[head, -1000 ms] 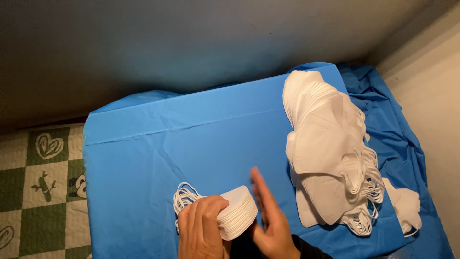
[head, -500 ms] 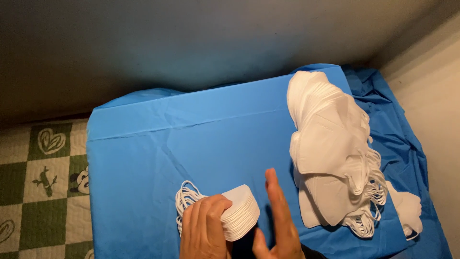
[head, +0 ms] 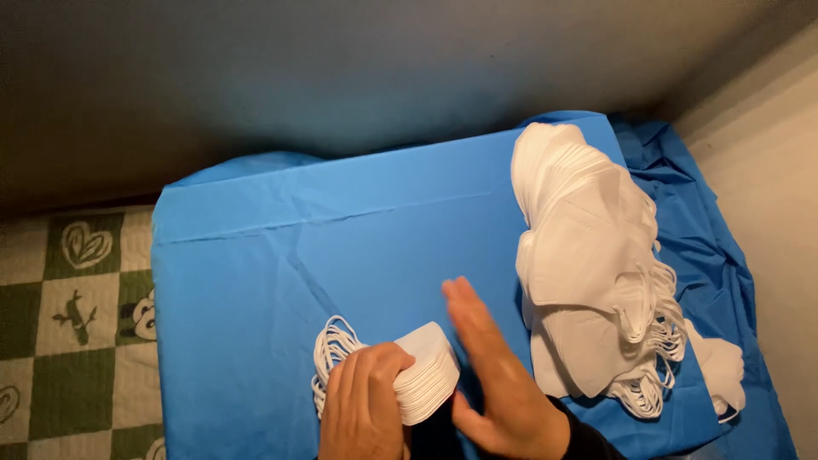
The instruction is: Inspecting individual face masks for quality control, stacking them, and then placing the stack into a plastic bag.
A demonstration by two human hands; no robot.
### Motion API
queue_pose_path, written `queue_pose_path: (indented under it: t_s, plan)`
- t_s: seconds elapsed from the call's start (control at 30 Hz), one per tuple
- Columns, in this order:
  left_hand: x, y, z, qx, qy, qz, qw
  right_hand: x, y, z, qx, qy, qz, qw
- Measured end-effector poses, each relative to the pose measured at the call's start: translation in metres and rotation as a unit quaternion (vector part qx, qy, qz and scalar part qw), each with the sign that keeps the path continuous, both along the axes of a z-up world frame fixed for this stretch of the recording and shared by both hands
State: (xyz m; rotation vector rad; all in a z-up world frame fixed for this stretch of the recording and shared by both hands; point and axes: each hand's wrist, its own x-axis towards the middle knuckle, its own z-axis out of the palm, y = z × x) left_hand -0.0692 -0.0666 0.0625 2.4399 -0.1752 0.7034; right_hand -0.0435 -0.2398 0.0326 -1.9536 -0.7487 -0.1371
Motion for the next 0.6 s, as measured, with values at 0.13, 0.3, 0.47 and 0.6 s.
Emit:
queue_pose_path:
  t_s: [0.13,0.3,0.47,0.6]
  plan:
    - [0.000,0.019,-0.015,0.019,0.045,-0.083,0.995,0.008,-0.001,-0.015,0.001,0.119,0.069,0.990]
    - [-0.009,0.085,-0.082,0.252,0.181,-0.093,0.946,0.010,-0.020,-0.009,0.011,0.183,0.027,0.983]
    - [-0.003,0.082,-0.044,-0.126,0.593,-0.036,0.794,0.008,-0.028,-0.002,0.073,0.448,-0.079,0.888]
    - [-0.002,0.074,-0.071,-0.163,0.573,-0.043,0.802,0.005,-0.028,-0.014,-0.125,0.398,-0.160,0.894]
